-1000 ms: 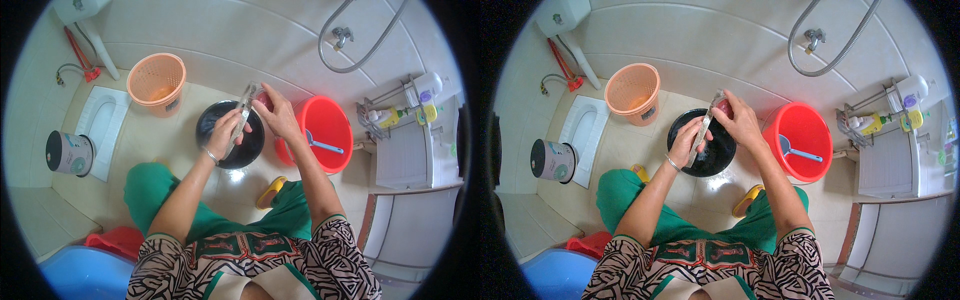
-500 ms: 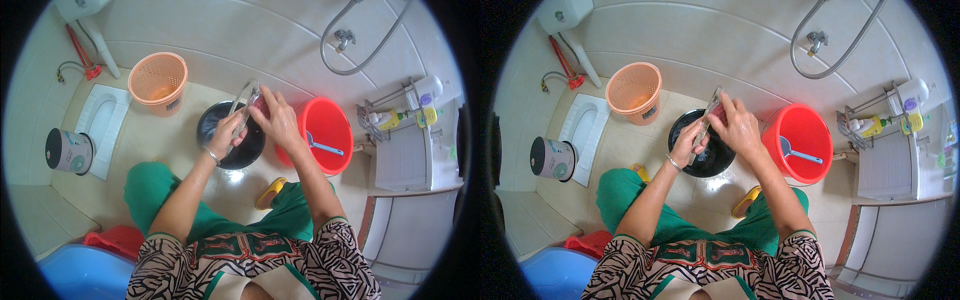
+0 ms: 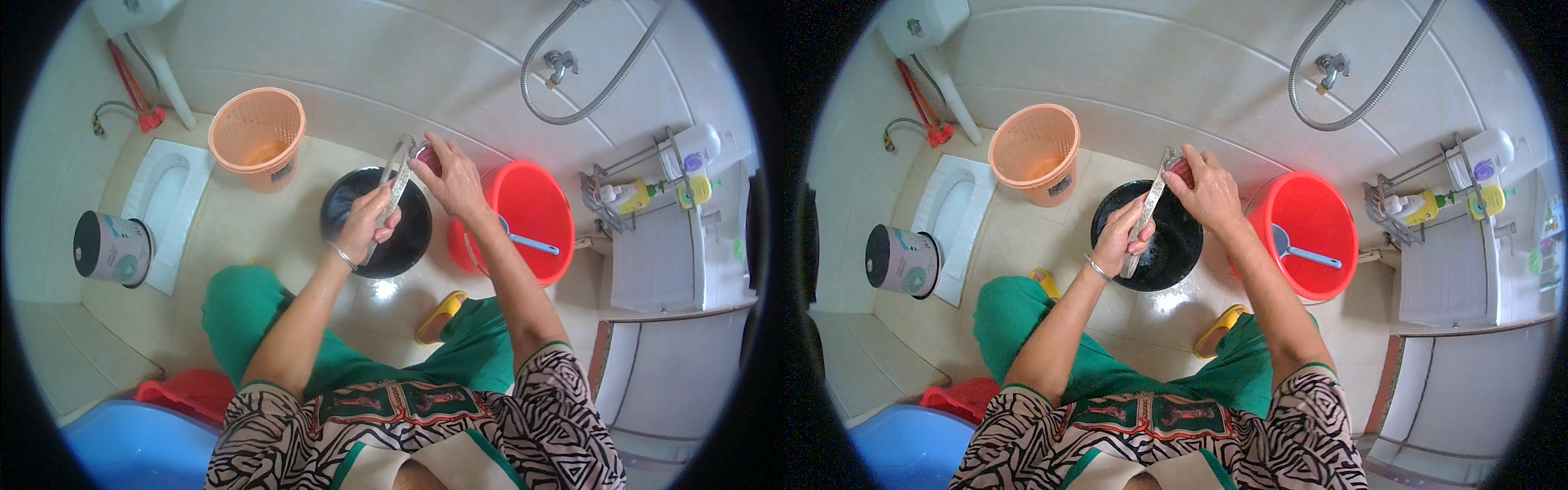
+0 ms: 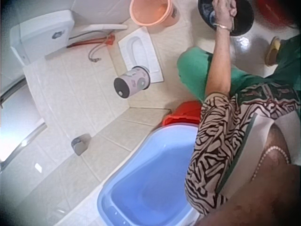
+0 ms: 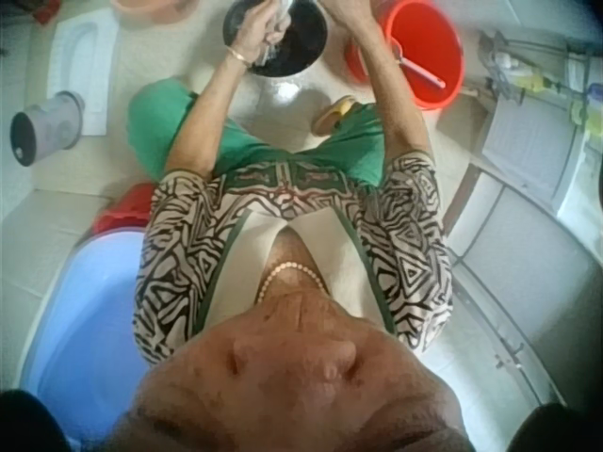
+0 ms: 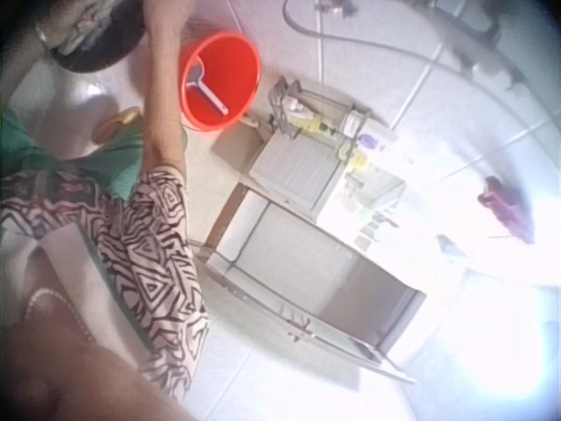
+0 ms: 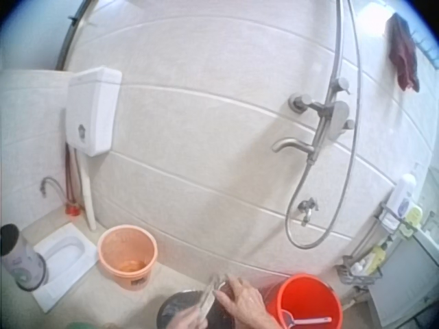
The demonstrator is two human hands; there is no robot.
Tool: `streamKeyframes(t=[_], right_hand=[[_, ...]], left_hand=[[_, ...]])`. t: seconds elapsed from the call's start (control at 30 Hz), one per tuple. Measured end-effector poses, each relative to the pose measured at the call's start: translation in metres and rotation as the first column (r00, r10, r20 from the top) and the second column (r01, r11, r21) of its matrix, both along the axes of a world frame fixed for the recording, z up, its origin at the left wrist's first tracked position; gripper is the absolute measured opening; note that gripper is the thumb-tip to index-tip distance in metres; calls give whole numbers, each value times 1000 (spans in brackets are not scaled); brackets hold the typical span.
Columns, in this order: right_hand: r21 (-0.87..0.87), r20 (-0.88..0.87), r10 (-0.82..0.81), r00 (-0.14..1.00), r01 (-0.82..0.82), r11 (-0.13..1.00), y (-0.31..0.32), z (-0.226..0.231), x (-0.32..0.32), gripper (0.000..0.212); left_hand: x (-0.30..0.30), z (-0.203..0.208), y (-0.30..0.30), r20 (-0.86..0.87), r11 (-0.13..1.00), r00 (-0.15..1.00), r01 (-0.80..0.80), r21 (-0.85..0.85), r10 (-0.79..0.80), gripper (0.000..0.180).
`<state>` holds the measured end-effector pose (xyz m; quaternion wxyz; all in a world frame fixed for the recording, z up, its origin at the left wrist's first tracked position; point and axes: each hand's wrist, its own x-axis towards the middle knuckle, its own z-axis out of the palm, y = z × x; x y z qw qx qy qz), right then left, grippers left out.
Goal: The person scrubs the interior of a black basin with a pink sponge, then scrubs a metal basin lid with the same sponge. The person sits on the floor during the task.
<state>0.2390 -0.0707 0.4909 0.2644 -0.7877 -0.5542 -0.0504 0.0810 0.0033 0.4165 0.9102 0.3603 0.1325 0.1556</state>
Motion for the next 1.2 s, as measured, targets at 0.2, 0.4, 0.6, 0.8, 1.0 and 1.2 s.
streamKeyframes(t=[0.2,0.4,0.6,0.8,1.0,1.2], right_hand=[[-6,-5,123,992,-123,992,-19,-1,-25,58],[-40,-75,75,994,-79,996,-1,-2,-19,54],[-31,-111,133,985,-137,990,-6,-12,-15,53],[-23,-79,160,984,-162,986,-20,-30,-35,54],[-108,-62,10,998,-17,994,4,-15,-2,55],[-87,-92,229,969,-237,968,-26,-22,-50,59]], left_hand=[[6,-4,3,-13,996,999,-29,79,30,39],[6,-13,-1,-45,1000,999,-17,15,18,34],[5,-14,0,1,996,997,-71,-48,71,33],[5,-20,4,-59,999,998,-38,-26,36,33],[4,-18,4,-39,1000,999,10,-3,-10,35],[7,-19,2,-175,996,981,-76,44,82,36]])
